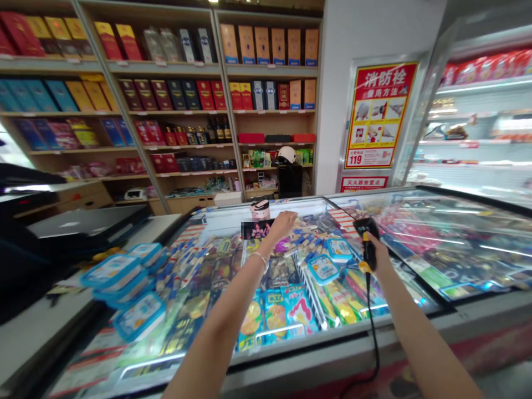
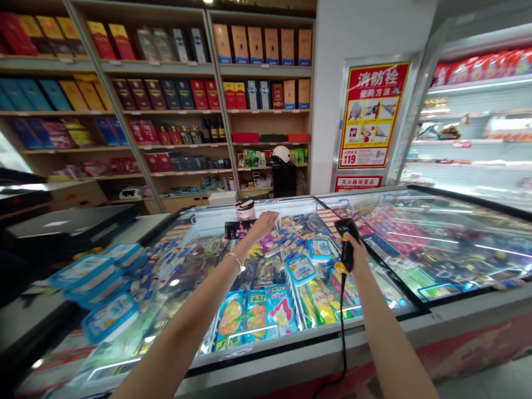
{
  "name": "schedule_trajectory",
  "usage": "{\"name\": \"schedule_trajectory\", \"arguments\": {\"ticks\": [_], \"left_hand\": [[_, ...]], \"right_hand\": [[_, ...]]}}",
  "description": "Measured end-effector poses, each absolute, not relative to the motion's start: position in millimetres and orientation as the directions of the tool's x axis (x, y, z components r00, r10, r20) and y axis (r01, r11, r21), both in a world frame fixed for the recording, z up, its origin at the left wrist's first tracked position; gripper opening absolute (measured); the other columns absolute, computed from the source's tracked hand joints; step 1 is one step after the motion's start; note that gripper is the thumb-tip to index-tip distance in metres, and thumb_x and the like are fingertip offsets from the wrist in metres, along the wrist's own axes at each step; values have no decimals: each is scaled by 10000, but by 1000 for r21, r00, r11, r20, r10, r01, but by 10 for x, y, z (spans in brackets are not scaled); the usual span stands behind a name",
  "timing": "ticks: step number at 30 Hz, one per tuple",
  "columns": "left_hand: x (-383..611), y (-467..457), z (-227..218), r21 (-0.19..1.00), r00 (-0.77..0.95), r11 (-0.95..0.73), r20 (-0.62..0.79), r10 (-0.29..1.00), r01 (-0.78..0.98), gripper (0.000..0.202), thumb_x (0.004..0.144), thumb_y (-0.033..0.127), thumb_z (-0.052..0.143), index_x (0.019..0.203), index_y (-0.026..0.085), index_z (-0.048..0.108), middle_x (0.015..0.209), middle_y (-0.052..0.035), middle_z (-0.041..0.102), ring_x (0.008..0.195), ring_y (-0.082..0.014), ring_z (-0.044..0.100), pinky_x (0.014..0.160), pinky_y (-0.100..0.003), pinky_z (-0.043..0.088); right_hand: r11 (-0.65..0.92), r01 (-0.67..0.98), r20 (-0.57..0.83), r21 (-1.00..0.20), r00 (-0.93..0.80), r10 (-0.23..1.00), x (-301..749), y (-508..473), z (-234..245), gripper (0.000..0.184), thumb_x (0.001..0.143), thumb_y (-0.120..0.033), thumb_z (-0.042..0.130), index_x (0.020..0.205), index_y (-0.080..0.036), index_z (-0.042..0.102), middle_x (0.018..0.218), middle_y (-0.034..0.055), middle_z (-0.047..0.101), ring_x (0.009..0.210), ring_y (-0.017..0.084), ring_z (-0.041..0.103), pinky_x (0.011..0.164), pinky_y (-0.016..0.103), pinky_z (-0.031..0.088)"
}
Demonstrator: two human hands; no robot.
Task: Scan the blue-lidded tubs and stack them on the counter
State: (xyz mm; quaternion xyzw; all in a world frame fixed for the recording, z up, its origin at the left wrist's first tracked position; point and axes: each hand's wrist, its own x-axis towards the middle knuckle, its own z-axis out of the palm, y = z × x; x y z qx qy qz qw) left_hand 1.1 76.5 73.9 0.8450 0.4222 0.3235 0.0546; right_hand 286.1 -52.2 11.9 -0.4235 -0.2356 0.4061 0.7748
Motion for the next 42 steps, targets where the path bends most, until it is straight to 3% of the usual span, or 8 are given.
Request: {"name": "schedule_trajectory", "arguments": {"ticks": [4,8,10,13,18,25,37,42], "left_hand": [[-1026,257,948,272,306,-558,613,728,784,417,996,352,264,1145,193,620,1187,-76,659,1150,-202,561,1027,-341,414],[-1978,-184,958,151,25,-133,565,825,980,406,978,392,323,1165,157,595,1139,-124,669,1092,-250,596,954,-360,451],[-2259,-320,895,57,-69,47,491,868,997,375,955,372,385,1120,124,614,1090,-156,678,1040,-276,625,891,-366,477],[-2439,-427,770,-33,-129,154,395,910,987,319,923,303,436,1028,98,656,1023,-172,693,997,-291,649,843,-363,495],[-2461,-468,605,13,-258,270,344,903,963,298,898,224,443,977,109,707,1013,-182,706,992,-295,662,803,-367,521],[-2494,-500,487,-11,-311,323,243,919,946,378,883,87,362,1014,86,716,1022,-207,704,1022,-286,661,816,-369,515],[-2512,-439,396,-13,-246,253,187,951,967,344,882,93,379,990,137,703,984,-165,717,1012,-264,665,808,-354,509],[-2488,-403,372,150,-289,260,227,930,954,261,921,201,411,1027,114,633,1049,-184,695,1022,-289,663,806,-366,515]], "right_hand": [[434,-465,115,-772,568,815,2758,-672,335,335,560,-336,823,747,-174,598,542,-41,587,378,68,510,316,145,413],[500,-433,306,-750,442,843,2175,-790,654,336,599,-359,825,776,-186,597,574,-30,600,373,75,509,311,169,410],[459,-420,341,-783,328,881,1723,-795,797,357,609,-350,832,816,-204,580,578,-33,608,360,92,521,306,189,415],[366,-403,327,-839,163,931,1007,-724,883,439,604,-360,843,891,-239,534,579,-53,617,334,124,533,290,221,416],[163,-376,192,-912,-41,981,184,-527,571,550,574,-419,850,954,-254,488,547,-67,614,322,152,536,301,256,430],[-35,-322,-11,-946,-77,997,42,-372,43,637,531,-406,868,1017,-236,492,585,-42,635,457,199,621,337,255,442],[-207,-399,-129,-893,-214,968,128,-461,71,669,605,-274,812,1181,-266,471,814,34,733,545,172,658,376,205,441],[-206,-337,-148,-918,-191,970,93,-513,58,540,630,-283,797,1089,-222,520,750,44,722,534,158,640,383,205,444]]}}
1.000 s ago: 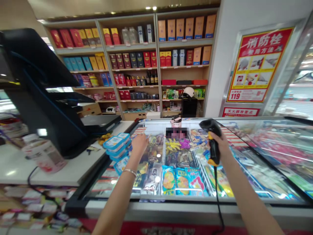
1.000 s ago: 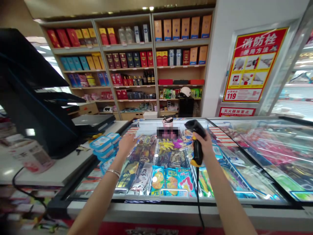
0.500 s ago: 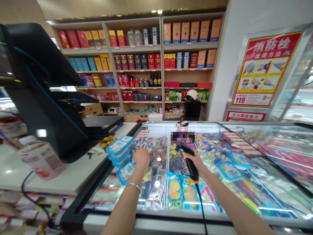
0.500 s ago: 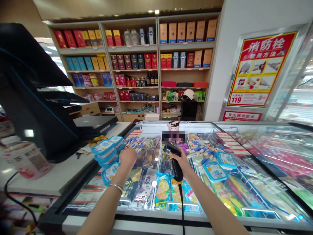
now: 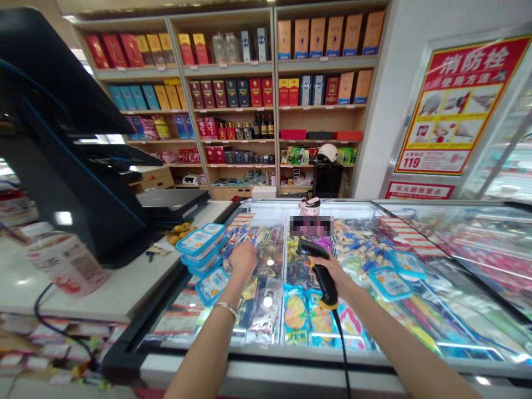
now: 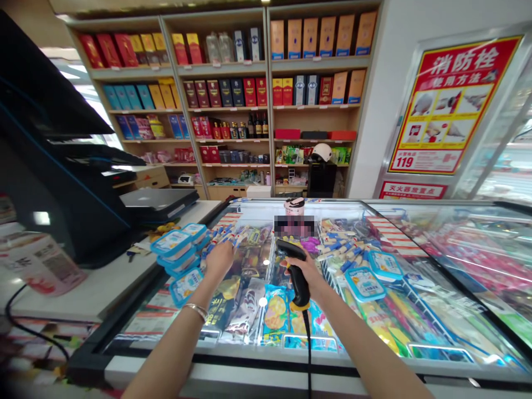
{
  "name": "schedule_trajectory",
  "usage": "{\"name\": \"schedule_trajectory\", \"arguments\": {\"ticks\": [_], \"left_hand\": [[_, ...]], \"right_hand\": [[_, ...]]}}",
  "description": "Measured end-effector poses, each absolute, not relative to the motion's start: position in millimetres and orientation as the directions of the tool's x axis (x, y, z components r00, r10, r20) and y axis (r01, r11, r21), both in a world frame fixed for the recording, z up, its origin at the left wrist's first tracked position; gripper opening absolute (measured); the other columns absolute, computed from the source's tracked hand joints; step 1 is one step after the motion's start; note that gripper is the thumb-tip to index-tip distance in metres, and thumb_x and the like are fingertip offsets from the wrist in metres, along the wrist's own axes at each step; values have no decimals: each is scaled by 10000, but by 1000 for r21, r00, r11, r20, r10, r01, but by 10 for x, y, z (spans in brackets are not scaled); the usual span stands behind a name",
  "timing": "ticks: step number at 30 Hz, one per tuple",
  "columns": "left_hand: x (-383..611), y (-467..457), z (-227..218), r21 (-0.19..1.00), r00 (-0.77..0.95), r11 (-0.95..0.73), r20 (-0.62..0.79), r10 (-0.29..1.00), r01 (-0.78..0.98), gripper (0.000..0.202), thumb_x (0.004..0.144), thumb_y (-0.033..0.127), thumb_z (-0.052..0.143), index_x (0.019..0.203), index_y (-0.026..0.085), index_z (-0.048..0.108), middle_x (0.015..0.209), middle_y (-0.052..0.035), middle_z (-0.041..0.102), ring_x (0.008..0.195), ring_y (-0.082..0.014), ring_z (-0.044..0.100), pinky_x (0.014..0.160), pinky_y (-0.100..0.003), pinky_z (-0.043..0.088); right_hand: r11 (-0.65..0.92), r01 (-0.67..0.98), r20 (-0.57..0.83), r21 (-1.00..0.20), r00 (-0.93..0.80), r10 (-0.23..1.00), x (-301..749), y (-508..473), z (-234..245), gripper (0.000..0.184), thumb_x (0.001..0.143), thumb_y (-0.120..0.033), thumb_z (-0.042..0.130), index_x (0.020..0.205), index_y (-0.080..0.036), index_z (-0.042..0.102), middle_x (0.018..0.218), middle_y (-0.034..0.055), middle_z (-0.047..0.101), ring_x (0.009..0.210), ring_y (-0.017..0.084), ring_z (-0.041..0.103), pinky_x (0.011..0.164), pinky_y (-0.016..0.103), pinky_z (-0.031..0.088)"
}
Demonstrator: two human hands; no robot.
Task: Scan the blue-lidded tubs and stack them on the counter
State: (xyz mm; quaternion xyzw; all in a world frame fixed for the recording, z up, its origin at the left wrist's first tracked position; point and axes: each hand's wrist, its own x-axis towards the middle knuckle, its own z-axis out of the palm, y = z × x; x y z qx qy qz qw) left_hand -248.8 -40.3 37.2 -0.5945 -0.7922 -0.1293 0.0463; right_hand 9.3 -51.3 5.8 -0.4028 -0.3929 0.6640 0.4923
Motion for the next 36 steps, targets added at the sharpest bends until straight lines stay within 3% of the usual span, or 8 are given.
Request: {"name": "schedule_trajectory", "arguments": {"ticks": [2,5,8,12,18,36], "left_hand": [[-2480,-339,340,300,-280,194,278,919,934,232,929,239,427,1040,112,586,1004,-181,699,974,-285,677,798,-368,514],[-2463,-227,285,585,-214,-40,359,908,810,150,927,246,439,1024,159,513,942,-121,700,874,-228,693,749,-322,517],[-2421,-189,274,701,-137,-298,493,859,648,136,933,300,429,1018,196,453,931,-85,678,834,-197,680,731,-304,515],[-2335,-279,358,668,-72,-423,580,811,613,154,939,357,401,962,209,436,885,-76,652,831,-204,657,757,-319,499],[-2240,-387,447,590,-19,-414,589,808,693,171,944,331,378,1028,201,450,906,-85,668,858,-227,654,763,-338,476],[-2160,-354,346,458,28,-233,411,911,858,209,973,278,353,1148,192,430,993,-101,699,961,-238,684,783,-317,490]], "right_hand": [[-198,-313,-138,-929,-204,969,58,-543,45,541,628,-290,801,1086,-226,519,709,23,705,523,160,633,380,209,438],[-175,-290,-117,-941,-205,972,-1,-593,36,580,624,-308,801,1117,-239,504,679,-2,685,498,165,622,374,224,436],[-141,-299,-88,-944,-185,979,-35,-626,40,589,622,-324,799,1115,-244,487,673,-15,671,486,169,615,369,232,431],[-107,-344,-39,-933,-200,979,-30,-634,47,566,630,-304,782,1093,-254,461,684,-20,663,495,174,610,373,245,433],[-85,-368,-26,-926,-161,987,-24,-646,63,556,625,-297,767,1082,-260,453,674,-31,651,499,171,600,383,243,423],[-6,-361,57,-932,-162,985,-34,-669,273,592,579,-359,820,1040,-260,462,727,-12,699,483,163,611,395,241,440]]}}
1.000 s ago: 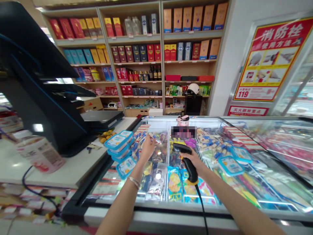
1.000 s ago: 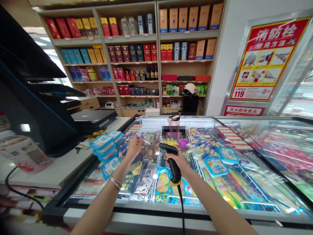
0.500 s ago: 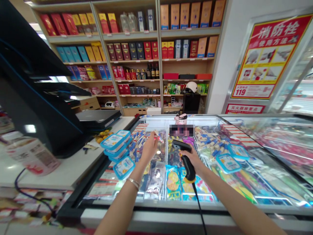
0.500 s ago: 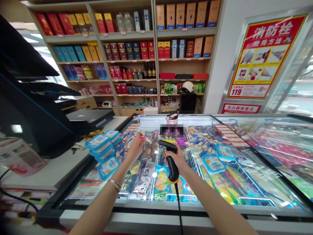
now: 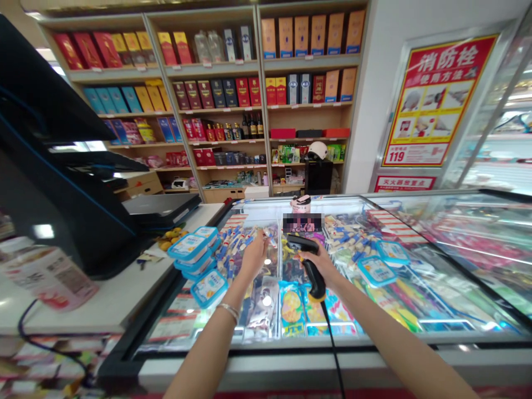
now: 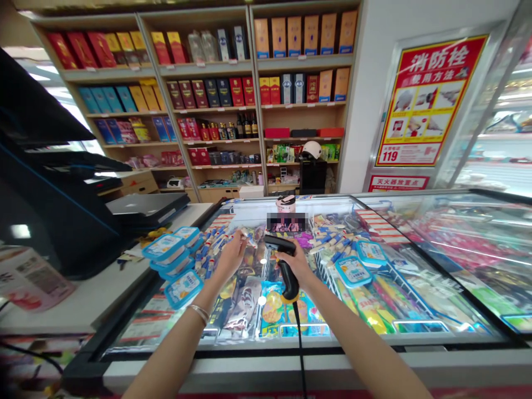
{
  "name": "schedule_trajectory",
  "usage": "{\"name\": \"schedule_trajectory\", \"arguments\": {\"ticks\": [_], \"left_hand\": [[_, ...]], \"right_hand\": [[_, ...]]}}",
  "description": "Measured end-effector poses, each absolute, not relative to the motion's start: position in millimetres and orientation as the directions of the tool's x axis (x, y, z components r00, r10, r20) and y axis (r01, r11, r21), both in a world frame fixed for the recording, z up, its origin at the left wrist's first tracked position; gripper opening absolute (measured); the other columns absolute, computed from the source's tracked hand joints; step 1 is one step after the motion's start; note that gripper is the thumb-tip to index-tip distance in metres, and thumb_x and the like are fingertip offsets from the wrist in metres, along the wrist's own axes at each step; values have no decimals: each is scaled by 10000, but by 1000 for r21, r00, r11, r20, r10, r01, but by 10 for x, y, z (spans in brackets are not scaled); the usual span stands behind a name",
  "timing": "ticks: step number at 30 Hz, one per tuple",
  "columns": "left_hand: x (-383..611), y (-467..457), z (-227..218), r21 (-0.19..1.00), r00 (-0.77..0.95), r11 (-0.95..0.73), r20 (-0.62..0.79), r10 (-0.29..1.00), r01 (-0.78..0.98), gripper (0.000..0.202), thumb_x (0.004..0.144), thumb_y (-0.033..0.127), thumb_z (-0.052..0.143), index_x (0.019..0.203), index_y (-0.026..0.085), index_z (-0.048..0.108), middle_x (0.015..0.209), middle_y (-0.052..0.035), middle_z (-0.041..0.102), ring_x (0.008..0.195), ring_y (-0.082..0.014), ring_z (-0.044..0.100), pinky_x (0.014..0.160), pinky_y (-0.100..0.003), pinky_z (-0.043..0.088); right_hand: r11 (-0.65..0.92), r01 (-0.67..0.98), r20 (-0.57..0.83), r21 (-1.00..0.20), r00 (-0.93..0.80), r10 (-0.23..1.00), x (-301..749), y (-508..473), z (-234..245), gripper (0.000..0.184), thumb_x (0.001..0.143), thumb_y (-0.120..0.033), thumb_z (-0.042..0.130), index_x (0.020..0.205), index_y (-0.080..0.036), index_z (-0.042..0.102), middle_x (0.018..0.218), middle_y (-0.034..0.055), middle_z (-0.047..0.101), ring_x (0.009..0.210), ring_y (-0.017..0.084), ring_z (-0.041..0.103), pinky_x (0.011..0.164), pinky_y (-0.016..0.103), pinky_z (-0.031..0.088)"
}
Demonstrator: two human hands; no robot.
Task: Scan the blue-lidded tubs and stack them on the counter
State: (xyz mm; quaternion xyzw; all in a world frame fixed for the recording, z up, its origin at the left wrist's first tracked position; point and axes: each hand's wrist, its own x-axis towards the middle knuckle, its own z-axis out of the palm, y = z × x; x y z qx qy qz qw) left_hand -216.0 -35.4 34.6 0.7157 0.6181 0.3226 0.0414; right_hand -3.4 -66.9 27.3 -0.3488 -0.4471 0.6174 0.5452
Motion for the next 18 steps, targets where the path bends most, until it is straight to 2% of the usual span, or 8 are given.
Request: {"name": "schedule_trajectory", "arguments": {"ticks": [5,9,11,14,18], "left_hand": [[-2046,-303,304,591,36,-328,450,892,737,201,945,283,394,1124,198,430,1035,-115,699,991,-235,685,809,-332,517],[-1653,-149,363,770,90,-459,471,877,443,228,887,324,495,1073,209,428,1040,-79,694,887,-192,705,729,-299,547],[-1359,-47,400,814,117,-479,468,876,329,211,839,316,563,988,213,454,982,-47,701,856,-180,701,719,-292,548],[-882,78,411,817,59,-448,460,886,363,209,754,272,663,832,209,479,910,-30,709,866,-191,687,757,-298,527],[-360,180,293,803,-38,-393,456,889,449,195,738,233,673,768,201,484,866,-26,697,837,-182,661,753,-274,481]], "right_hand": [[158,-445,182,-881,-13,983,313,-748,652,567,590,-351,817,1013,-266,450,772,-3,720,467,142,594,397,241,457],[297,-414,238,-861,187,953,976,-828,866,537,576,-336,825,996,-258,501,783,-4,718,484,136,598,409,238,477],[346,-391,243,-853,289,926,1369,-834,857,516,567,-328,825,989,-241,540,769,6,718,470,125,582,401,229,474],[366,-363,220,-857,384,897,1953,-810,705,439,563,-309,821,921,-205,591,761,27,720,451,109,556,377,213,458],[296,-460,126,-837,365,922,2582,-788,368,337,559,-273,810,825,-166,634,705,31,685,471,95,554,364,176,447]]}}
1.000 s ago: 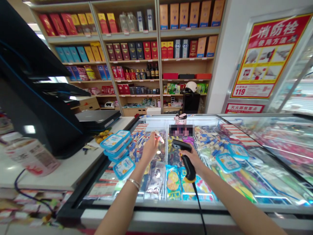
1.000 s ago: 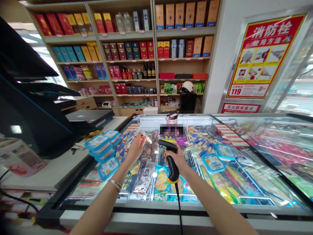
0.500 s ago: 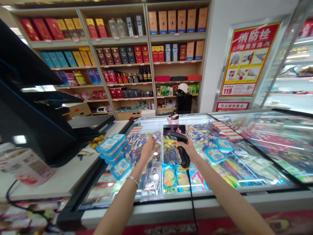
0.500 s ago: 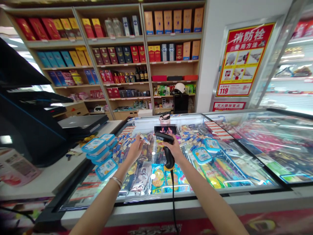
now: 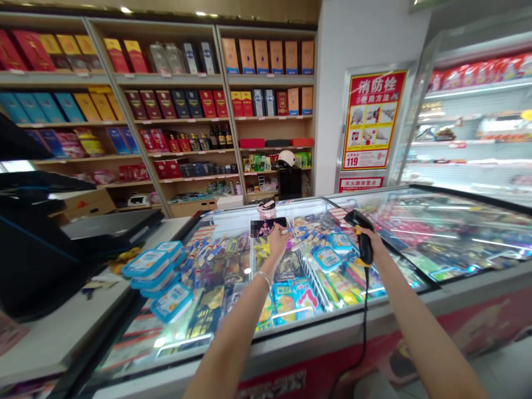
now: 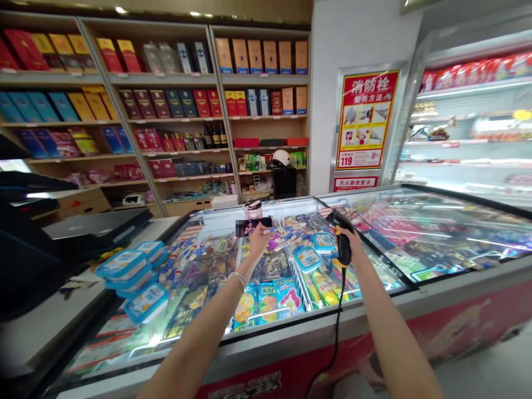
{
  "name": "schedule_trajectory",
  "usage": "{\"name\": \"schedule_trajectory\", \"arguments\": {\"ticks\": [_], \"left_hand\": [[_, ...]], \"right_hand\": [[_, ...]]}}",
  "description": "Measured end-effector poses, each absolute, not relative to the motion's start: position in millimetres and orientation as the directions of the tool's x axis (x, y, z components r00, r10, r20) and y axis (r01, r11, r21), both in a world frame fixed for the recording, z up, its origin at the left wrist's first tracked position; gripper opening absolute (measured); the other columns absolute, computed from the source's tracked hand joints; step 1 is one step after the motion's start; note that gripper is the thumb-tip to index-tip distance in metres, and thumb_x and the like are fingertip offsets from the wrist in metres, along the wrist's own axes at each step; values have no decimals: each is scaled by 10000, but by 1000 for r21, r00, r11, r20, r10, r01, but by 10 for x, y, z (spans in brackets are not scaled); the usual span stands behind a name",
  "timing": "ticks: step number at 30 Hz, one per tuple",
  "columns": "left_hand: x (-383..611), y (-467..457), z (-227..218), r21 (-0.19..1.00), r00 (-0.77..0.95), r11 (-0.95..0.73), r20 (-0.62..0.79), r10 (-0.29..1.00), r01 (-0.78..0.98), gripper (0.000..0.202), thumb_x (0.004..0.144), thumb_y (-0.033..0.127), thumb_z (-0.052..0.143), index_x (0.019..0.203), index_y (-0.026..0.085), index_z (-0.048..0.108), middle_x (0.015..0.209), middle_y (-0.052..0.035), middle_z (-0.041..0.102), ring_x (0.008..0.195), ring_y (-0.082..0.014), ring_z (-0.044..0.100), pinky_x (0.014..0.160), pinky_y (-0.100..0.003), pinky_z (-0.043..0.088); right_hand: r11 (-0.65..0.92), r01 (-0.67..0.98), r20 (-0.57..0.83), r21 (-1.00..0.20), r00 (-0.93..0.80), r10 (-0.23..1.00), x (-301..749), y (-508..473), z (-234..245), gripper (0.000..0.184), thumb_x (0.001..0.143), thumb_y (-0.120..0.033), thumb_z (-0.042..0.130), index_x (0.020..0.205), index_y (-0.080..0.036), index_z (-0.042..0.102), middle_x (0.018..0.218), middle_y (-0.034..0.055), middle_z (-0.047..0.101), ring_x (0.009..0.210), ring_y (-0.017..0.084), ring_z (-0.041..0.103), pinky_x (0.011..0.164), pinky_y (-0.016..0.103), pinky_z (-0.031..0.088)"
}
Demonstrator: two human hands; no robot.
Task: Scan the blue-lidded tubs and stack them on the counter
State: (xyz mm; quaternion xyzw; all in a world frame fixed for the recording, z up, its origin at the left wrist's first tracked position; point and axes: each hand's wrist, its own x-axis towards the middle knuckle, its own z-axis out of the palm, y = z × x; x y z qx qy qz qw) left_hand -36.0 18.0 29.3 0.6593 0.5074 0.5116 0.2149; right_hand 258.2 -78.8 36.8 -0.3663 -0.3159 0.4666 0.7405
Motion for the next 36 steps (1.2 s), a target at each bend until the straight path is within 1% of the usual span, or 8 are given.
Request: {"name": "schedule_trajectory", "arguments": {"ticks": [5,9,17,24,27,30,33,36], "left_hand": [[-78,359,94,804,36,-386,415,909,452,120,781,246,617,836,191,524,860,-15,682,835,-178,645,737,-261,457],[-42,506,52,774,28,-340,385,922,535,132,794,274,617,876,177,583,903,-38,701,884,-200,652,780,-284,464],[-5,577,15,755,158,-389,363,918,527,219,871,268,534,951,174,714,1083,-97,730,1059,-235,657,944,-345,475],[33,546,-11,774,141,-390,372,918,498,264,890,283,512,1021,162,708,1087,-109,729,1036,-247,666,946,-395,493],[-48,467,86,787,122,-405,396,910,466,293,912,287,476,1082,157,676,1145,-106,708,1070,-217,652,955,-365,489],[-442,355,331,779,83,-478,489,868,407,316,930,290,436,1144,165,631,1216,-97,674,1092,-177,639,952,-305,482],[-1171,180,615,685,61,-545,595,802,483,304,919,311,461,1152,177,604,1158,-81,694,1045,-173,651,930,-285,484],[-1928,-58,755,486,5,-366,597,802,794,286,923,324,464,1118,175,611,1085,-93,704,1023,-219,642,951,-334,460]], "right_hand": [[309,-609,57,-730,396,916,2900,-750,67,283,563,-241,793,774,-189,611,681,-16,646,484,66,541,378,129,451],[297,-632,35,-716,392,919,2896,-661,-3,258,586,-244,777,772,-186,607,683,-13,642,487,65,535,381,129,450],[270,-544,24,-794,417,909,2873,-584,-51,242,620,-275,769,783,-171,623,698,8,653,480,83,544,394,171,470],[264,-504,29,-823,426,904,2832,-613,-9,284,592,-285,792,785,-173,616,655,2,647,475,92,553,394,181,468],[272,-469,61,-840,416,907,2787,-688,64,317,565,-268,806,809,-179,624,681,8,671,486,100,564,389,185,456],[324,-437,136,-839,407,903,2715,-787,265,308,565,-277,798,808,-177,638,709,12,667,496,97,556,393,187,448],[395,-471,238,-789,357,903,2541,-855,600,267,592,-304,774,795,-177,655,743,9,646,518,87,546,396,178,440],[420,-488,334,-765,258,907,2179,-839,927,245,631,-301,761,820,-179,664,773,12,642,540,87,547,410,180,449]]}}
